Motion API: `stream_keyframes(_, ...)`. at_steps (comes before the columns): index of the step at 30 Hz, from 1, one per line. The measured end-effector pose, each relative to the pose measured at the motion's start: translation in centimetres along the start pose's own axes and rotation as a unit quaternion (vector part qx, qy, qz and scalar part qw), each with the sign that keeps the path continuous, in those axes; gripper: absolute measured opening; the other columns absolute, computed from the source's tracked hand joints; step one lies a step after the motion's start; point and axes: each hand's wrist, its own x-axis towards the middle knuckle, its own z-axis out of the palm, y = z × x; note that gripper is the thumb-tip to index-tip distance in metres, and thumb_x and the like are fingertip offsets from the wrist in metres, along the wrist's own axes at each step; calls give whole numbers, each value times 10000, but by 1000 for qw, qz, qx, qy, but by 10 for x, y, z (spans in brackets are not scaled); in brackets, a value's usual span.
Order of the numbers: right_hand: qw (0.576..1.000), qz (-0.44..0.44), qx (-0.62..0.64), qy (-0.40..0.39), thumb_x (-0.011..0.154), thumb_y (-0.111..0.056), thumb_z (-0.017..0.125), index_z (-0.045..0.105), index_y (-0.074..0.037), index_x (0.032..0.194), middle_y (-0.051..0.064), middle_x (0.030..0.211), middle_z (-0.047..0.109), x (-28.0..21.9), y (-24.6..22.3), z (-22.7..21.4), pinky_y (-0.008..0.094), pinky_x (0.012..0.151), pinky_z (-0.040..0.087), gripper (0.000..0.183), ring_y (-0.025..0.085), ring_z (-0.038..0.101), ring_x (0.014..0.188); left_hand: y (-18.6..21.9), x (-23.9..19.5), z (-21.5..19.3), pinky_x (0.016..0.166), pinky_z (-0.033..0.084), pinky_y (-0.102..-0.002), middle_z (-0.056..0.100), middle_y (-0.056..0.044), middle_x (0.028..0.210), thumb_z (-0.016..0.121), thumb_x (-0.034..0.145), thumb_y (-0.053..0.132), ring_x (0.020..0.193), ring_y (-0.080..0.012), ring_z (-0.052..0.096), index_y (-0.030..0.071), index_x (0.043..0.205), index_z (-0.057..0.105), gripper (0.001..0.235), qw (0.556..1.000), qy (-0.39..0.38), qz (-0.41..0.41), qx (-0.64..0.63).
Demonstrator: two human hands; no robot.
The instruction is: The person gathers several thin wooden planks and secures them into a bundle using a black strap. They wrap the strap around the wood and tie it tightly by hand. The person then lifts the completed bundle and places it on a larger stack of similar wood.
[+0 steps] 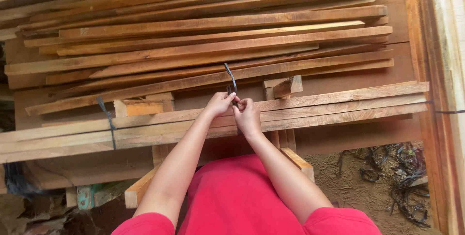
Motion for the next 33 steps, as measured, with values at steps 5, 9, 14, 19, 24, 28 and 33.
stream_keyframes(5, 997, 11, -60, -40, 824, -188, 784, 756, -59, 917, 133, 778, 708, 13, 8, -1, 481, 742, 582, 161, 357, 725, 841, -25, 1, 9, 915, 529, -408, 779, -51, 933, 575, 1006, 475, 1064, -270, 712, 242, 926, 812, 341, 999, 30, 43, -13)
stream_keyframes(9, 1000, 11, -15, -16, 870, -191, 717, 770, -101, 930, 148, 800, 737, 11, 14, 0, 487, 733, 561, 120, 380, 731, 839, -18, -11, 10, 967, 527, -458, 757, -62, 1135, 660, 989, 293, 1131, -344, 674, 188, 944, 811, 189, 987, 97, 129, -24)
stream_keyframes(14, 998, 52, -20, 4, 904, -274, 700, 758, -191, 992, 45, 778, 772, 4, 11, 3, 451, 749, 574, 134, 309, 753, 838, -29, -16, 10, 886, 564, -353, 771, 69, 1002, 769, 918, 344, 1014, -205, 721, 315, 957, 829, 77, 979, 182, 96, 1)
stream_keyframes(19, 998, 51, -42, 2, 889, -301, 731, 802, -229, 957, 30, 776, 777, 14, 0, 2, 453, 726, 588, 122, 300, 757, 826, -6, -19, 8, 849, 580, -350, 786, 30, 917, 816, 876, 289, 952, -220, 742, 263, 949, 838, 82, 971, 200, 132, -9)
stream_keyframes(24, 998, -36, -44, -20, 864, -207, 706, 811, -144, 908, 118, 806, 765, 19, 24, 16, 530, 698, 571, 130, 386, 737, 807, 11, -9, 12, 809, 587, -333, 751, 7, 843, 794, 866, 227, 891, -214, 729, 228, 890, 833, 46, 965, 176, 192, 33)
stream_keyframes(28, 1000, -14, -22, -6, 897, -161, 654, 814, -110, 898, 133, 828, 764, 20, 21, 14, 545, 716, 563, 169, 396, 728, 845, -1, -5, 9, 821, 584, -354, 753, 4, 885, 790, 858, 211, 921, -225, 719, 212, 919, 831, 74, 965, 139, 219, 44)
stream_keyframes(33, 998, 40, 36, -29, 926, -260, 687, 814, -189, 849, 69, 729, 750, 17, -11, -7, 444, 698, 558, 165, 322, 746, 843, -1, -28, -22, 961, 535, -417, 764, 52, 1048, 482, 1038, 634, 1109, -243, 685, 290, 967, 796, 471, 988, 112, 93, 53)
